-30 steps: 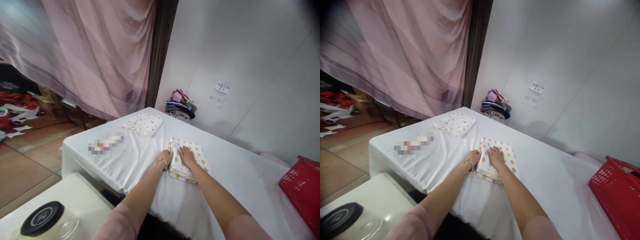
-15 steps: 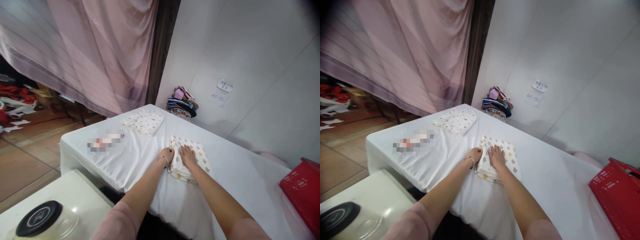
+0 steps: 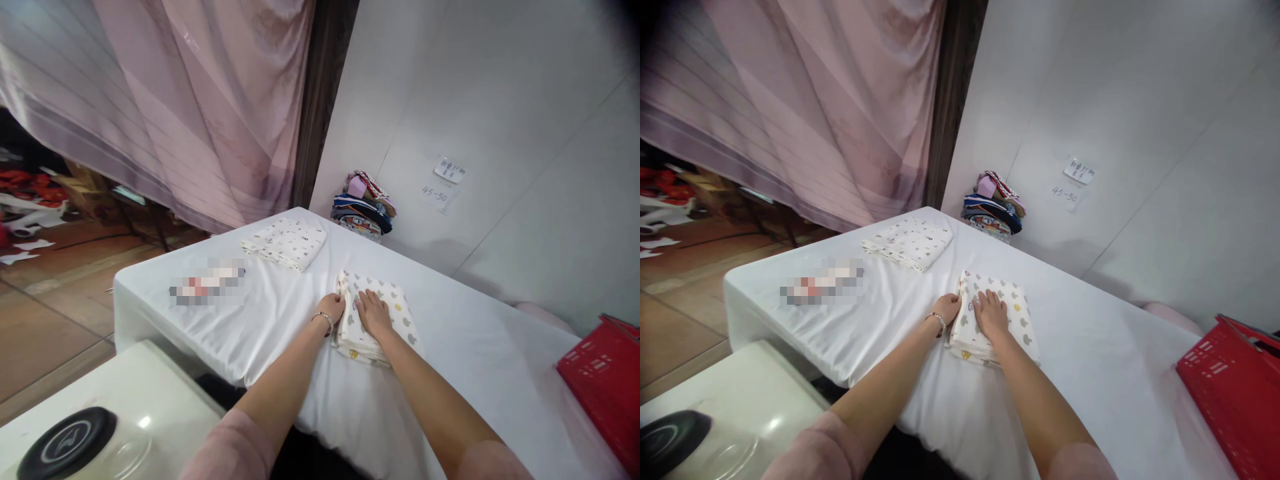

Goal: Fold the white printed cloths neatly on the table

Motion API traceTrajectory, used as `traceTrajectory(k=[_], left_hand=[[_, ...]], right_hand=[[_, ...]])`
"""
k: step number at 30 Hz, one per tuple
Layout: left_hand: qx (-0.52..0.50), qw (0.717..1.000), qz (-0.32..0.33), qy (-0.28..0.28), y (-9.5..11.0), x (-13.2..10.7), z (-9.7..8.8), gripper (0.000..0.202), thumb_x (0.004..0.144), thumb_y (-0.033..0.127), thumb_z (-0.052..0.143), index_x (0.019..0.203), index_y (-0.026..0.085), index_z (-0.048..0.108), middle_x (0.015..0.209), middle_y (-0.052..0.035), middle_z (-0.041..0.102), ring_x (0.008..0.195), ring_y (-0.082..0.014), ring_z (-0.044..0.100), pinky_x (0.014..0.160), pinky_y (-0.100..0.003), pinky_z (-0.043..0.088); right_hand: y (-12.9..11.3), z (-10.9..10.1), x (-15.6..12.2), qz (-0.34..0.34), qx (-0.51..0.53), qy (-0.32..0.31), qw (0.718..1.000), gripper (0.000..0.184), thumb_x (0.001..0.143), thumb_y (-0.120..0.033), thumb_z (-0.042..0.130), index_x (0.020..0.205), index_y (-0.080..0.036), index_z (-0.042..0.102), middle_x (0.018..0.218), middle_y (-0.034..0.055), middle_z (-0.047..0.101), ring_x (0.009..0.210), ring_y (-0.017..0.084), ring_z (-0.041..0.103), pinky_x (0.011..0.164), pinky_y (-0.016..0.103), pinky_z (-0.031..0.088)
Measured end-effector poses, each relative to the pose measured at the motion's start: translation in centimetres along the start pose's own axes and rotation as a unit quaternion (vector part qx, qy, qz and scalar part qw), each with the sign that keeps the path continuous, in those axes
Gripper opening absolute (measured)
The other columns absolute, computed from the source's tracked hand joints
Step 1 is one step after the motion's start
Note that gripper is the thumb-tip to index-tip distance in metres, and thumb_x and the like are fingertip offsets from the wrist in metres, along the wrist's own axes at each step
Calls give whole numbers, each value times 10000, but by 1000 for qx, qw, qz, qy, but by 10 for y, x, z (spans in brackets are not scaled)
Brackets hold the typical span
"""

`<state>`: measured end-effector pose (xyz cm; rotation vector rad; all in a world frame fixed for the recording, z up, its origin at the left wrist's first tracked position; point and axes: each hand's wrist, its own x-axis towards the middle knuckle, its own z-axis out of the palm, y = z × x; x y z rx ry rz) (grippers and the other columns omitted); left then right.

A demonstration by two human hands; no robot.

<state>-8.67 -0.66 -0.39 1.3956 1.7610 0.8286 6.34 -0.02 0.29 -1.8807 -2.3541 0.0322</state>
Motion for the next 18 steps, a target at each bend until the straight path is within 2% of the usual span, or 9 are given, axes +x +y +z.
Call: traceTrajectory(k=[8,13,18], left_hand=[[34,999,-14,17,3,10,4,222,788,326,496,822,167,648,918,-97,687,858,-203,628,694,-243,432],[36,998,-11,41,1,5,3,212,797,323,471,831,187,630,923,-76,683,868,-192,618,701,-244,430],[39,999,-7,32,0,6,-2,230,817,315,445,792,190,635,923,-73,687,865,-194,622,702,-243,431]], right_hand=[[0,2,1,-4,-15,-6,1000,479,929,-428,189,1341,-240,348,1442,55,280,1320,211,196,1027,421,168],[1,3,1,-7,-7,-9,1000,484,927,-439,194,1346,-243,337,1449,39,269,1327,199,191,1038,420,158],[1,2,1,-11,-5,-4,1000,486,928,-438,187,1339,-238,353,1444,47,282,1324,200,199,1034,415,164]])
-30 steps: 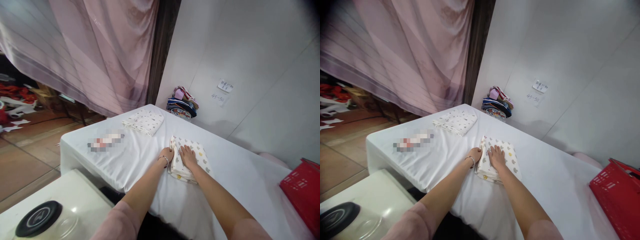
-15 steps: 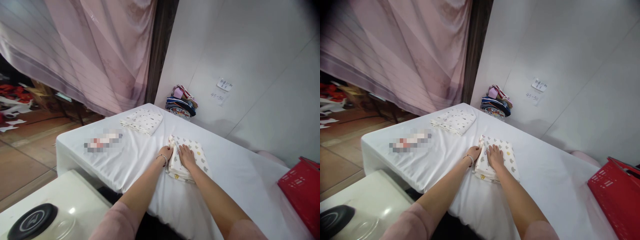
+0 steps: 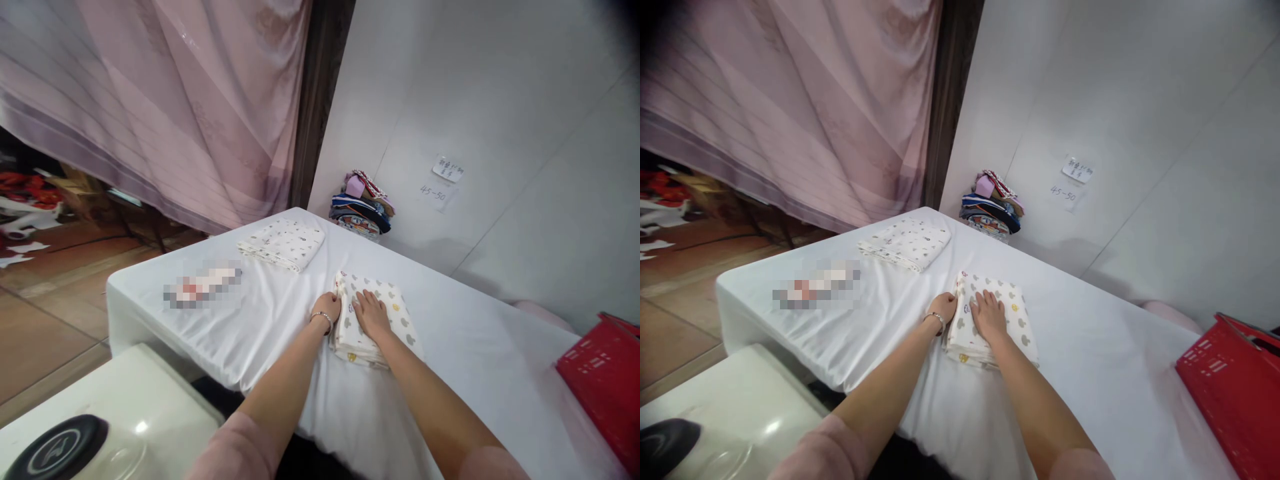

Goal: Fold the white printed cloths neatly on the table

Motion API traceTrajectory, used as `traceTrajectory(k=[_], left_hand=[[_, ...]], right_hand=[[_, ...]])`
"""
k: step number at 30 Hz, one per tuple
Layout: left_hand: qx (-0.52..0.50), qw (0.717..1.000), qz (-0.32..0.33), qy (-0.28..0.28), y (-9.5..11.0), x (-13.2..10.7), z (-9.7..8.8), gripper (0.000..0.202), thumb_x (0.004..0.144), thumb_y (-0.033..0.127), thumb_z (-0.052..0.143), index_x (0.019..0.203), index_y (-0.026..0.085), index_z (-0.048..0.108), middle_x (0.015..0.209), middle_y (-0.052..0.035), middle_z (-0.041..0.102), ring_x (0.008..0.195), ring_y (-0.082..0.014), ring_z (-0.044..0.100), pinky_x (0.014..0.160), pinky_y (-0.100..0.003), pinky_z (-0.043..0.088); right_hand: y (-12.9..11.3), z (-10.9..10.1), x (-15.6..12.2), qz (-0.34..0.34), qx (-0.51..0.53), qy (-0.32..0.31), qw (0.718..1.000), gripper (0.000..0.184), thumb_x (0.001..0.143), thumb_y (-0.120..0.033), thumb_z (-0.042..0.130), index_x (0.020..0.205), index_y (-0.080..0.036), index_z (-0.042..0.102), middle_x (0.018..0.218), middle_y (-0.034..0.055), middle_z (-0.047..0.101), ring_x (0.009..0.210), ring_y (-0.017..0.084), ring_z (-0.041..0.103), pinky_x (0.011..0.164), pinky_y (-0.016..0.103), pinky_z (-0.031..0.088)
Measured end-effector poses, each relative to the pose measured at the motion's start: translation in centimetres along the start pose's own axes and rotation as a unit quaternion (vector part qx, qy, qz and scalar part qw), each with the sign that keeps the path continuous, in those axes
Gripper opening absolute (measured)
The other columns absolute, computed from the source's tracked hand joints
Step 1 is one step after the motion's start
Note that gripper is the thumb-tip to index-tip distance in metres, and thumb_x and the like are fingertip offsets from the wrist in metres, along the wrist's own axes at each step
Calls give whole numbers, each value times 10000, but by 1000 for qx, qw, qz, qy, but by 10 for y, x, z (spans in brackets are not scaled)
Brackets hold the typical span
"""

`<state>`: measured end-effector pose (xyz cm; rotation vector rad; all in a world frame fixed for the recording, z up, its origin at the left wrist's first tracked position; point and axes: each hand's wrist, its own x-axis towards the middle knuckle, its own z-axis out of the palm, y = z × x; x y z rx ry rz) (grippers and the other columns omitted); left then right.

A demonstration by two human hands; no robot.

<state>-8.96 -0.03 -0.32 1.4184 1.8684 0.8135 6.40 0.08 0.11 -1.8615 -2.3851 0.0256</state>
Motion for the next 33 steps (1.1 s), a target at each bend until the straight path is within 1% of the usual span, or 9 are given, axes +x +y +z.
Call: traceTrajectory(k=[5,9,13,15,18,23,27,30,33], left_hand=[[2,1000,10,-22,0,0,-4,469,869,491,299,777,171,630,869,-97,690,835,-219,634,680,-269,443],[23,999,26,-34,1,-5,-3,410,741,555,507,870,179,609,905,-88,680,855,-237,623,681,-278,434],[43,998,27,-34,2,-8,-2,353,712,483,568,887,178,594,921,-91,672,865,-231,616,691,-272,428],[48,998,24,-34,2,-7,-1,328,714,463,570,879,181,590,916,-87,671,857,-227,616,686,-272,430],[51,998,21,-36,1,-6,-1,313,707,455,579,867,185,581,904,-78,669,836,-225,616,669,-275,431],[49,998,20,-40,0,-6,0,296,700,450,583,849,194,570,898,-66,666,819,-219,614,665,-276,430],[48,998,21,-41,1,-5,0,292,699,439,585,848,187,571,929,-78,663,859,-227,610,693,-280,430],[44,998,23,-41,0,-5,-1,307,702,456,582,858,191,575,940,-73,663,873,-224,610,702,-279,432],[42,999,22,-22,-2,-4,0,354,708,482,572,912,192,572,966,-78,656,899,-228,605,720,-285,431]], right_hand=[[0,1,-1,-11,-7,20,1000,482,925,-446,201,1330,-241,363,1430,62,305,1314,222,213,1019,425,175],[-2,3,-1,-13,-4,19,1000,473,925,-437,213,1336,-248,350,1439,61,287,1319,220,197,1027,424,164],[2,-7,8,7,25,-46,999,475,909,-445,262,1336,-260,357,1456,42,254,1330,213,186,1038,422,165],[12,-16,14,11,34,-73,997,470,889,-443,318,1321,-271,386,1450,35,269,1328,205,201,1037,396,188],[36,-22,16,36,22,-57,998,493,880,-442,333,1336,-257,365,1468,48,222,1345,220,141,1050,428,143],[65,-6,8,76,35,-34,996,516,902,-474,241,1363,-255,316,1478,40,191,1352,208,111,1062,465,71],[70,-1,11,86,121,-34,988,505,876,-457,339,1343,-265,358,1476,26,197,1358,203,92,1074,462,19],[79,-8,14,112,159,-29,981,510,849,-436,402,1326,-254,393,1467,19,228,1355,188,120,1092,402,65],[96,-15,8,165,202,-8,965,562,840,-401,411,1361,-202,337,1466,47,227,1351,193,146,1095,355,122]])
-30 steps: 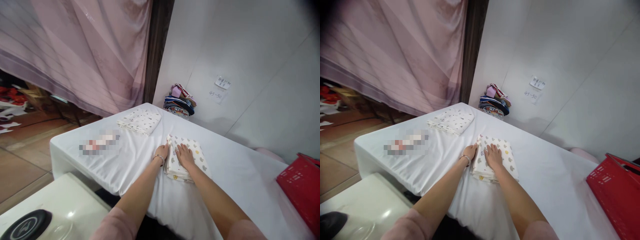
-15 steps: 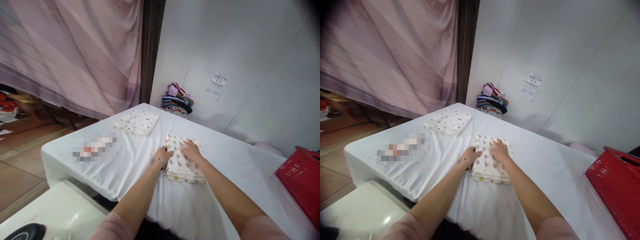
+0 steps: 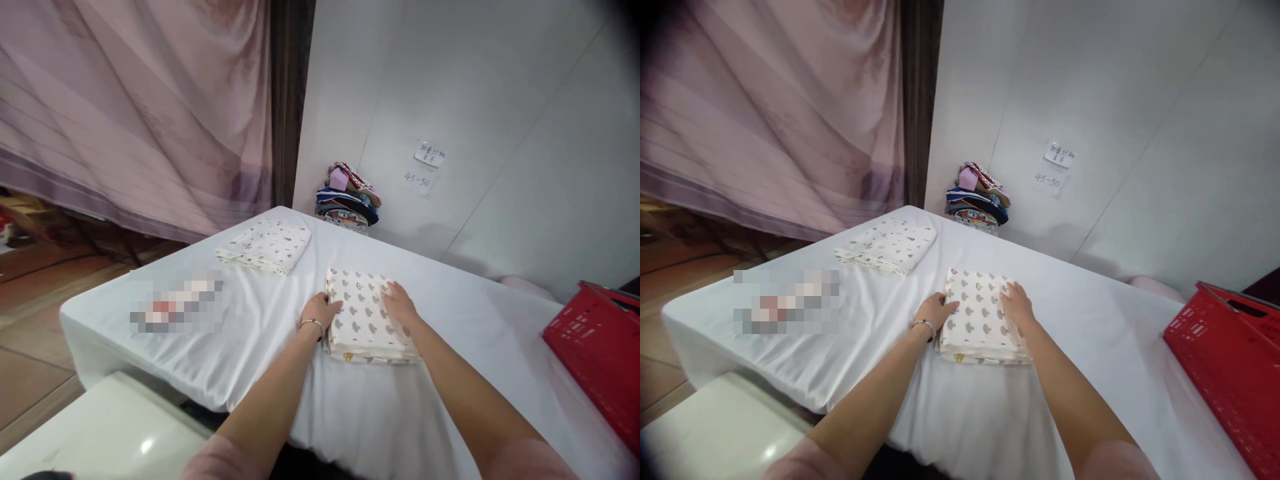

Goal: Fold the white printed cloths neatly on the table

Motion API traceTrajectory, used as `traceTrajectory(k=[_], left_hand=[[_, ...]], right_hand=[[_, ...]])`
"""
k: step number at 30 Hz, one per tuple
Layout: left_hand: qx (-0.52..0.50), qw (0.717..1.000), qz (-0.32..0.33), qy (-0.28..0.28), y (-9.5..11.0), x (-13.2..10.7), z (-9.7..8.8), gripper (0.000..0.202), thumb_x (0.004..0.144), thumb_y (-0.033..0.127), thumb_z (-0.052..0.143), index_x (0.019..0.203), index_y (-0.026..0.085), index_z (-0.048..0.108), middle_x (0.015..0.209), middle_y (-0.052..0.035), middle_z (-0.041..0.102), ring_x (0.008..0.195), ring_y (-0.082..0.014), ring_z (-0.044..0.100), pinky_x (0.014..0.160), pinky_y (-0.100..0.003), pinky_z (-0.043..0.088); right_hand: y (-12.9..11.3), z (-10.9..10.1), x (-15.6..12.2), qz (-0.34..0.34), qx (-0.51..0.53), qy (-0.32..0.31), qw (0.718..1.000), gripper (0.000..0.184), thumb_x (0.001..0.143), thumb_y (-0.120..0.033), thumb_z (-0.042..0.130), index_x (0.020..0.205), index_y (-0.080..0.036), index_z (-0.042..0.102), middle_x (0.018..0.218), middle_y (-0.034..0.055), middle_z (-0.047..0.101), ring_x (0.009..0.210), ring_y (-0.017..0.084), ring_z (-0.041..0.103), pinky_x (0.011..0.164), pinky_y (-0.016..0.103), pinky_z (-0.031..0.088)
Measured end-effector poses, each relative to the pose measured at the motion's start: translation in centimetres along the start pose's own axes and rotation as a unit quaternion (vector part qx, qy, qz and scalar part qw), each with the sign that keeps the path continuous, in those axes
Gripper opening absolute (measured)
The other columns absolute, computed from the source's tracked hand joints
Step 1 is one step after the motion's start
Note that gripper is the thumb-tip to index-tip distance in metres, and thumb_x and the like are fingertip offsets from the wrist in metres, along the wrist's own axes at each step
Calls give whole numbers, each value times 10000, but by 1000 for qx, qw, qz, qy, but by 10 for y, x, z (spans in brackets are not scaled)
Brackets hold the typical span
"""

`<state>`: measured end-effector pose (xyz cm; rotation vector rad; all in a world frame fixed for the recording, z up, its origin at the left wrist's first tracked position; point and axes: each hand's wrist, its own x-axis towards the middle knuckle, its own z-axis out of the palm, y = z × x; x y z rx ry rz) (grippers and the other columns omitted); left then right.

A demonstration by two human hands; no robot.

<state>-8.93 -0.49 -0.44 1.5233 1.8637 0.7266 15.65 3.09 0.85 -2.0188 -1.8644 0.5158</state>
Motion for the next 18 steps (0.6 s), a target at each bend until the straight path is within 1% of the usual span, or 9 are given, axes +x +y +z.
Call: traceTrajectory(k=[4,7,8,10,12,14,15,16,18], left_hand=[[5,999,7,42,0,-1,2,458,719,498,558,1045,177,541,1058,-108,622,972,-234,584,785,-294,418],[3,999,6,47,2,-3,1,486,747,508,520,1095,168,522,1091,-119,605,1003,-237,573,811,-300,412],[1,999,7,46,2,-3,1,489,756,511,507,1103,166,517,1083,-120,609,1001,-237,574,811,-302,413],[-2,999,9,38,2,-4,-1,492,772,517,484,1113,163,509,1037,-115,629,980,-241,585,802,-309,416],[-3,1000,11,27,2,-5,-1,488,782,516,468,1122,167,500,977,-102,651,938,-242,601,776,-316,423],[-14,1000,23,6,1,-7,-1,484,780,514,476,1132,183,488,928,-77,665,877,-229,617,734,-305,432],[-25,999,40,-10,1,-9,0,488,770,515,493,1136,193,483,909,-61,668,847,-217,622,712,-291,436],[-35,997,66,-32,1,-11,2,493,755,517,515,1135,204,482,888,-43,671,819,-202,625,692,-276,437],[-42,986,130,-91,2,-14,6,478,724,517,558,1101,227,507,835,-5,675,778,-178,626,665,-250,437]], right_hand=[[22,-10,-15,63,84,-1,994,654,800,-396,473,1383,-167,285,1407,96,348,1278,230,335,1055,347,261],[28,-13,-30,100,148,-10,984,733,774,-448,516,1398,-193,229,1378,113,391,1195,234,448,978,351,376],[28,-14,-34,108,165,-17,980,740,767,-470,527,1392,-197,239,1350,122,427,1143,233,499,928,350,425],[26,-15,-40,109,217,-58,968,718,749,-497,557,1350,-189,314,1259,133,521,1019,231,586,816,342,494],[26,-19,-43,95,288,-116,946,688,720,-495,604,1291,-175,391,1163,124,594,933,231,624,754,339,517],[30,-26,-39,82,326,-131,933,723,693,-476,645,1295,-174,382,1123,114,618,909,234,630,746,342,517],[34,-31,-35,82,309,-110,941,762,687,-469,653,1322,-177,349,1132,115,612,918,236,626,755,340,511],[40,-38,-30,82,257,-74,960,791,688,-466,651,1347,-182,318,1150,116,600,938,237,618,770,335,503],[54,-51,-18,86,108,-3,990,817,692,-449,640,1376,-181,282,1200,128,564,1014,256,580,825,347,473]])
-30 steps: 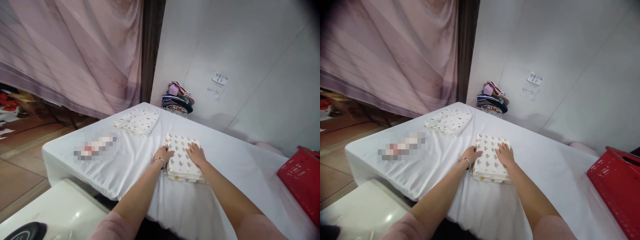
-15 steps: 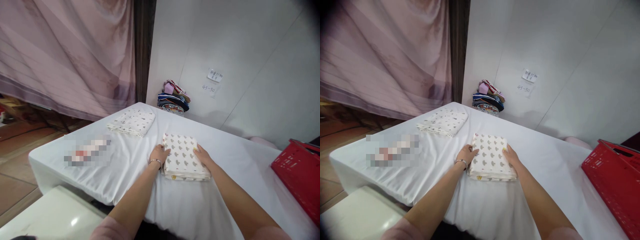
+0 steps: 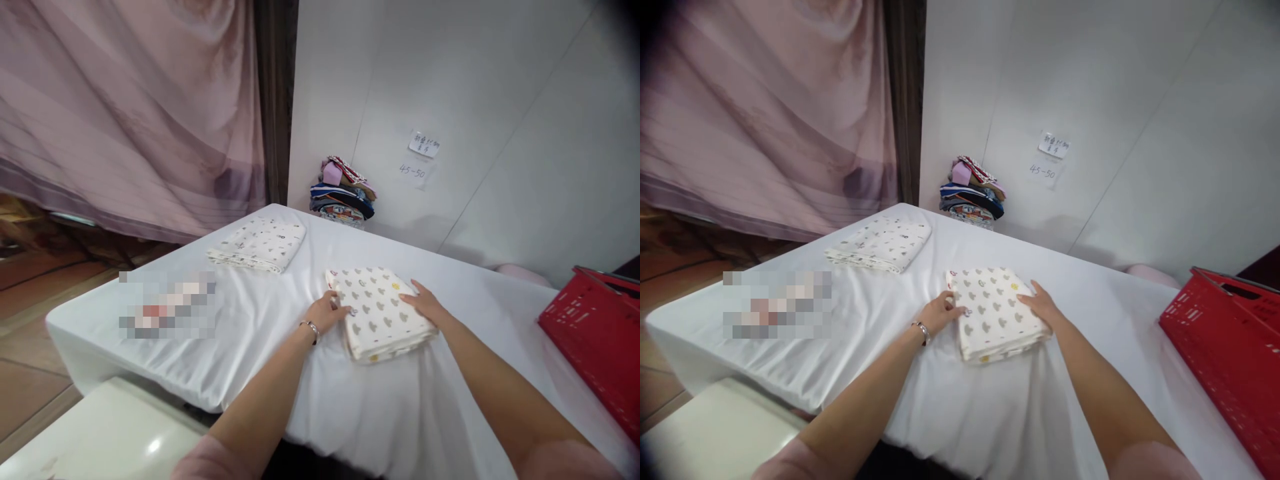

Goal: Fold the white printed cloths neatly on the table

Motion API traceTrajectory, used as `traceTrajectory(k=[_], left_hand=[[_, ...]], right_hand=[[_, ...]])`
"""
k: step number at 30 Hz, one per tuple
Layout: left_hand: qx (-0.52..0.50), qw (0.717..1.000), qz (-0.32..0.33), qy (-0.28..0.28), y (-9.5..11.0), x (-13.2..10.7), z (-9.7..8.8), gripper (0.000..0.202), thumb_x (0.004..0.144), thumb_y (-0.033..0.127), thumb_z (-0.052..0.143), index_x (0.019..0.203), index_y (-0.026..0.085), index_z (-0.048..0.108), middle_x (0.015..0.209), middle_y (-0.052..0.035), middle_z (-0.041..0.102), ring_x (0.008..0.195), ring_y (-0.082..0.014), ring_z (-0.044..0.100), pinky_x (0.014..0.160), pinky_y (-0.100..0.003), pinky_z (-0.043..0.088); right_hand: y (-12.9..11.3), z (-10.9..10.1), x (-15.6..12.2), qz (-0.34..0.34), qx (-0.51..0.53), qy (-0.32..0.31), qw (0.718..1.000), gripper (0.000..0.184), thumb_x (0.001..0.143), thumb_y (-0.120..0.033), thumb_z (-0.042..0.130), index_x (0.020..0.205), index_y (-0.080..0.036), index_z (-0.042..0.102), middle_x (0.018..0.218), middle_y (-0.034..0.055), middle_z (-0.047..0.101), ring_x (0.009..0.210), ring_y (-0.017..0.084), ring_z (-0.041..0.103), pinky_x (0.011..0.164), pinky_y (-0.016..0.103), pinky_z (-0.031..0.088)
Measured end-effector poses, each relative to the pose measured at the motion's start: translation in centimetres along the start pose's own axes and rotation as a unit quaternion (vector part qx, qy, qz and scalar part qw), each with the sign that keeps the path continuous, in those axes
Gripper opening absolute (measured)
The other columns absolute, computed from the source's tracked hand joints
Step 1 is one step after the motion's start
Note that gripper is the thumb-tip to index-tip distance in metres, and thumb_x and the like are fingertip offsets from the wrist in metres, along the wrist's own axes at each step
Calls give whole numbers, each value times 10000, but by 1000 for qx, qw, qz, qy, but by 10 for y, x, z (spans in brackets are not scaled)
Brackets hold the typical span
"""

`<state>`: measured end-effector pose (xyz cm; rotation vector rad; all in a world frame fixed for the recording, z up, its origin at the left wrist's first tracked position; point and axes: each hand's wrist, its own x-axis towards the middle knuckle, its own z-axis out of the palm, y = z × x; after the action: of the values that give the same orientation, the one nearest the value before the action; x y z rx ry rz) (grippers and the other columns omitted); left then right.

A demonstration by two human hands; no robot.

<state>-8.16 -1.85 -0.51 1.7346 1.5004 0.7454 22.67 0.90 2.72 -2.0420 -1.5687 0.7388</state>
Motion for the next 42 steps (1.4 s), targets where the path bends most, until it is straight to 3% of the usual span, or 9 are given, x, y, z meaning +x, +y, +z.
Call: traceTrajectory(k=[3,6,10,13,16,21,27,37,42], left_hand=[[27,996,52,-60,2,-2,7,375,710,501,572,979,240,581,784,21,672,760,-163,619,647,-235,434],[57,995,59,-53,2,-1,11,305,724,481,555,889,233,617,791,16,670,761,-161,613,637,-236,429],[75,994,62,-44,0,1,12,275,734,454,545,873,232,629,775,13,665,735,-158,607,617,-237,417],[78,994,61,-41,-1,2,12,258,741,440,537,857,230,634,747,14,658,707,-148,600,595,-226,410],[78,994,63,-37,0,2,12,243,753,433,522,834,234,634,731,18,653,682,-140,592,585,-221,404],[77,995,61,-34,1,2,12,246,757,430,513,829,229,635,726,13,654,676,-141,588,580,-219,399],[78,995,60,-33,4,0,11,223,763,405,509,817,232,638,728,8,656,682,-149,593,589,-228,402],[79,995,48,-42,6,1,8,217,768,393,507,828,234,643,773,-5,670,729,-165,605,618,-239,420],[81,995,47,-40,5,3,9,210,778,379,494,825,233,638,784,-9,669,741,-162,606,624,-235,415]], right_hand=[[7,-16,17,2,-139,54,989,791,688,-383,631,1370,-144,310,1276,162,490,1158,319,464,930,430,387],[-4,-10,18,-56,-171,73,981,695,740,-347,562,1362,-144,329,1366,142,393,1265,304,331,1023,435,281],[-37,34,-11,-214,-190,78,955,558,853,-415,366,1350,-161,351,1420,88,321,1310,210,265,1067,344,231],[-55,72,-41,-271,-231,-1,934,552,867,-435,318,1364,-196,321,1450,59,268,1334,200,205,1080,389,175],[-62,90,-60,-282,-286,-58,914,590,864,-459,319,1383,-180,282,1473,64,200,1356,213,116,1083,439,93],[-64,86,-72,-243,-302,-86,918,597,881,-489,248,1392,-179,256,1481,51,170,1360,196,95,1079,432,106],[-54,92,-103,-269,-331,-44,904,647,839,-393,379,1403,-124,212,1486,103,121,1363,230,62,1084,437,89],[-22,87,-138,-291,-351,21,890,630,796,-224,385,1404,-175,228,1478,73,176,1350,270,129,1067,488,162],[-26,81,-142,-293,-372,-27,880,750,695,-132,429,1408,-215,213,1494,73,101,1346,296,120,1052,493,185]])
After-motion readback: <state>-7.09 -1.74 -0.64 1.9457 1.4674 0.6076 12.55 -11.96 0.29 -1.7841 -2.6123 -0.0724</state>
